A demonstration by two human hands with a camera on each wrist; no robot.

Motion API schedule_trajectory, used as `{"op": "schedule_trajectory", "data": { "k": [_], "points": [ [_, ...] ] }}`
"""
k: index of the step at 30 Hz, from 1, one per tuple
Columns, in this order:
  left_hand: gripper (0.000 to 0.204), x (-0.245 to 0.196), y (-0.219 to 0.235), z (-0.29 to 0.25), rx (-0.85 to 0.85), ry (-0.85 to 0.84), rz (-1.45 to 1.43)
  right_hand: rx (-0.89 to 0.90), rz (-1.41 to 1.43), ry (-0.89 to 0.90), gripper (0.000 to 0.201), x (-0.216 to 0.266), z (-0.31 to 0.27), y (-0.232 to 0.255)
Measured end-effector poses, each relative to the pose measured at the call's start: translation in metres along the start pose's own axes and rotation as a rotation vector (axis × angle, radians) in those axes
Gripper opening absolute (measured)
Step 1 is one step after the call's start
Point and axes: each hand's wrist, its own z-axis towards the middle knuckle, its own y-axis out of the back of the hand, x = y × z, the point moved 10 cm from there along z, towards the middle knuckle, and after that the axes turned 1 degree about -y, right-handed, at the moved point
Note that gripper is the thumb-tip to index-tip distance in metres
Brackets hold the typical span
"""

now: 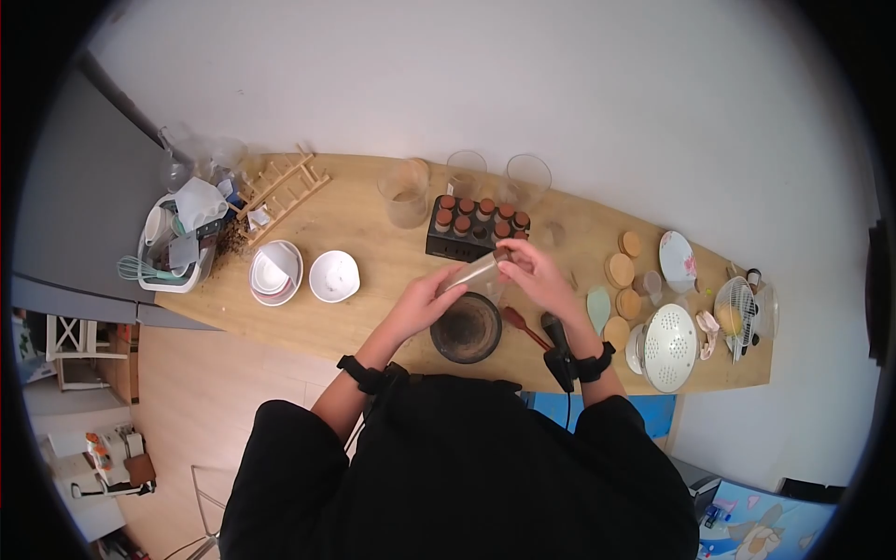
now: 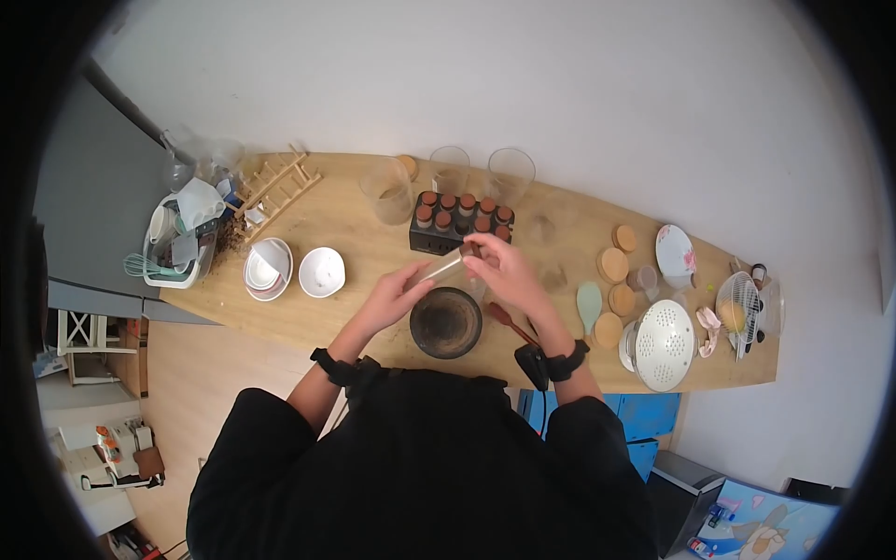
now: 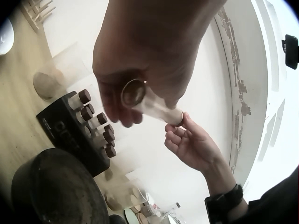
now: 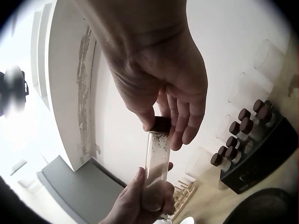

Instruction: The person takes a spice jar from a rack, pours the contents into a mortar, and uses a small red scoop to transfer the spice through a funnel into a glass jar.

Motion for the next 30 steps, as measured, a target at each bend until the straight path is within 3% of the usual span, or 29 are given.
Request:
{"op": "schedule_trajectory", "data": {
  "k": [1,2,3,4,5,7,16,30],
  "points": [
    [0.051,-0.015,0.007,0.001,-0.103,-0.196,0.191,0.002,-0.001,0.002,0.034,0.005,0.010,0.005],
    [0.051,-0.012,0.008,0.001,-0.105,-0.196,0.192,-0.066,-0.341,0.163,0.034,0.030,0.019,0.013],
    [0.055,0.000,0.016,0.000,-0.144,-0.093,0.206,-0.134,-0.681,0.325,0.035,0.051,0.026,0.016],
    [0.060,0.011,0.024,-0.003,-0.181,0.010,0.220,-0.168,-0.683,0.285,0.035,0.049,0.038,0.024],
    [0.060,0.012,0.028,-0.008,-0.181,0.009,0.220,-0.168,-0.682,0.286,0.035,0.048,0.048,0.026],
    [0.061,0.035,0.033,-0.021,-0.178,0.194,-0.152,-0.213,-0.896,0.456,0.032,0.062,0.057,0.022],
    [0.057,0.051,0.063,-0.066,-0.304,0.308,-0.140,-0.147,-1.002,0.387,0.029,0.022,0.089,0.011],
    [0.054,0.056,0.060,-0.066,-0.301,0.297,-0.117,-0.094,-1.222,0.449,0.031,-0.037,0.105,0.000]
  ]
}}
